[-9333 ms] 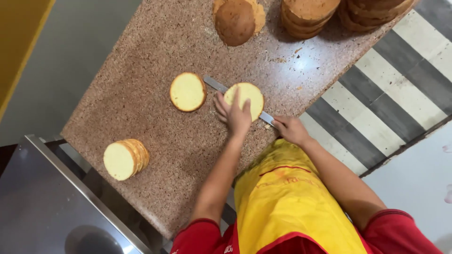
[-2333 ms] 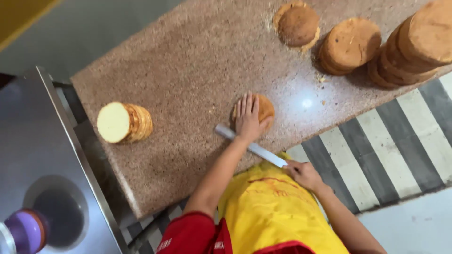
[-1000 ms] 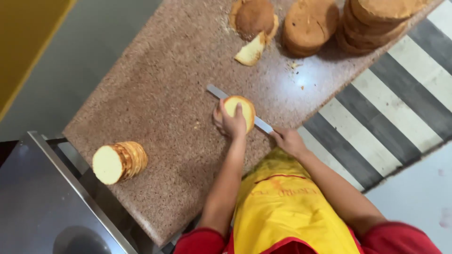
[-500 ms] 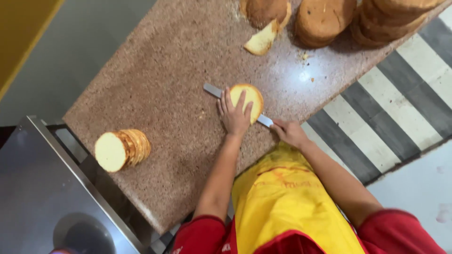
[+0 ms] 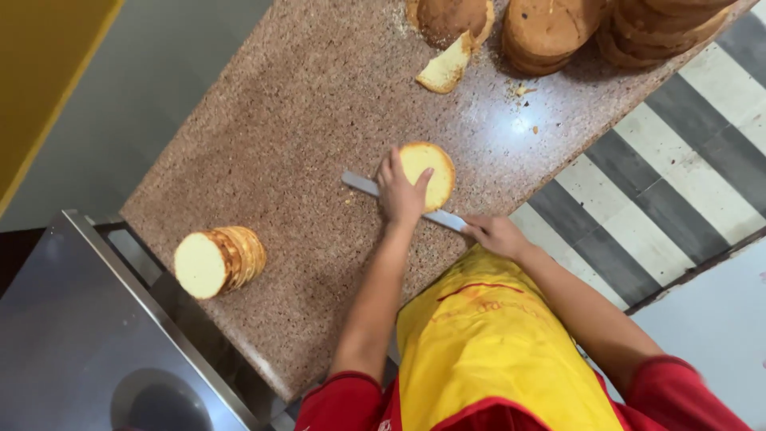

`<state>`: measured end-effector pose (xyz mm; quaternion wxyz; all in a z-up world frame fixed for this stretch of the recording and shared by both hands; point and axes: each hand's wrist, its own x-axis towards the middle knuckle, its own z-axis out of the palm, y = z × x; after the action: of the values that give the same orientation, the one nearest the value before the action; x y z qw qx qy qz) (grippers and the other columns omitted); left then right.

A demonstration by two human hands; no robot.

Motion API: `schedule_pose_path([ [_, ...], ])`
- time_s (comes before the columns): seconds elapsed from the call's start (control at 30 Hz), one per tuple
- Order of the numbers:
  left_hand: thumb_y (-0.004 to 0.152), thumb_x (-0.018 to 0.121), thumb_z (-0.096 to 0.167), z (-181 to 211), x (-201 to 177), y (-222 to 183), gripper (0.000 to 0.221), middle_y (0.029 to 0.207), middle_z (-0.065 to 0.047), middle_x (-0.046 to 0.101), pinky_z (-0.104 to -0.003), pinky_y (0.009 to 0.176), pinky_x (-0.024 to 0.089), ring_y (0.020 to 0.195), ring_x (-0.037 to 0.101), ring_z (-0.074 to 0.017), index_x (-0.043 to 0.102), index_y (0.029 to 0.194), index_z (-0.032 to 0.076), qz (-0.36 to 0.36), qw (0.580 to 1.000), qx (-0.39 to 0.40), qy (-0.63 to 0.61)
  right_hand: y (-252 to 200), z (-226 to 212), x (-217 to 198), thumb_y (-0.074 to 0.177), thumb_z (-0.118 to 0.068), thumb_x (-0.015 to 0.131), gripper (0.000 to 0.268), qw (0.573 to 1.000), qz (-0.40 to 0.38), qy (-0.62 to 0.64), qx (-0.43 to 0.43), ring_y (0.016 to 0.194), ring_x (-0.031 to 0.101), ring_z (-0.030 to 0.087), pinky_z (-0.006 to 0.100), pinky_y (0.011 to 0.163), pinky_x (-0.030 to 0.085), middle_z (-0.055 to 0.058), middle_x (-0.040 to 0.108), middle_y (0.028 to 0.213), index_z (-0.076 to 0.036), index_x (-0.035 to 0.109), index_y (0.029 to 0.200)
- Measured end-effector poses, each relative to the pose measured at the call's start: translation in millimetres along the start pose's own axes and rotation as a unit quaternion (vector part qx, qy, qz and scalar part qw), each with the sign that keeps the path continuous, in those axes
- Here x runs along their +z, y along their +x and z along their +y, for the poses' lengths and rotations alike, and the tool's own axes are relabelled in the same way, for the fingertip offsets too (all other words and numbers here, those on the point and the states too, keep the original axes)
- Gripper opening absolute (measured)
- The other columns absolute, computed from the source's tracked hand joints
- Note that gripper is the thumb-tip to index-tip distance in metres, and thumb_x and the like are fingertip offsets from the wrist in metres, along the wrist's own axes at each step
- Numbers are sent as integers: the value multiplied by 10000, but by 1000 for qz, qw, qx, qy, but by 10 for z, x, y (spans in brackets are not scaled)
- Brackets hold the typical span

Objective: The person slices round cakes horizontally into two layers using a long serrated knife on a countertop. They trim the top crust, separate the layers, and stack the cut pieces on the left side of the counter.

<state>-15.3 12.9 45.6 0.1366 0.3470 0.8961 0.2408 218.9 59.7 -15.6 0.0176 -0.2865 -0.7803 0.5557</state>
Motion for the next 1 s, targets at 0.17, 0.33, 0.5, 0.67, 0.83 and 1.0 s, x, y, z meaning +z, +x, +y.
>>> schedule_pose_path([
  [0.17, 725, 891, 272, -628, -208, 482, 773, 1299, -172, 623, -503, 995, 509, 1135, 630, -322, 550, 1376, 33, -172, 978, -116, -40, -475, 254, -33, 935, -359, 655, 322, 996, -35, -85, 7, 721, 720, 360, 444, 682, 577, 152, 761, 913, -166, 754, 1173],
  [0.33, 740, 834, 105, -1121, -571, 866, 434, 1090, -97, 771, -412, 882, 656, 971, 750, -211, 748, 1164, 72, -142, 970, -169, -99, -632, 181, -340, 934, -404, 644, 325, 976, -54, -202, 64, 671, 712, 347, 471, 658, 568, 139, 748, 797, -265, 749, 1210],
  [0.5, 902, 722, 431, -414, -200, 434, 607, 1522, -95, 482, -588, 1208, 316, 1440, 429, -319, 558, 1455, 242, -85, 976, 167, 115, -653, 298, -807, 1025, -375, 659, 275, 955, 229, -159, 104, 674, 687, 344, 419, 627, 547, 147, 715, 800, -190, 779, 1189],
  [0.67, 914, 592, 641, -283, 390, 101, 650, 1530, -161, 392, -718, 1102, 217, 1437, 340, -385, 528, 1457, 289, -44, 939, 270, 207, -933, 778, -572, 968, -362, 677, 294, 971, 185, -57, 143, 650, 734, 312, 382, 641, 572, 127, 741, 827, -170, 759, 1175],
  [0.83, 978, 564, 617, -229, 754, -46, 592, 1499, -151, 431, -662, 1121, 294, 1427, 383, -362, 534, 1440, 248, -25, 968, 170, 181, -808, 671, -398, 968, -308, 642, 276, 979, 195, -11, 57, 794, 750, 328, 389, 701, 564, 156, 757, 941, -146, 742, 1169],
  [1.0, 982, 600, 538, -64, 838, -222, 524, 1503, -178, 423, -635, 1087, 322, 1413, 403, -390, 548, 1410, 241, 111, 984, 26, 139, -372, 373, -404, 1000, -348, 634, 276, 985, 103, -67, 124, 722, 680, 407, 451, 647, 537, 203, 702, 828, -152, 754, 1154],
])
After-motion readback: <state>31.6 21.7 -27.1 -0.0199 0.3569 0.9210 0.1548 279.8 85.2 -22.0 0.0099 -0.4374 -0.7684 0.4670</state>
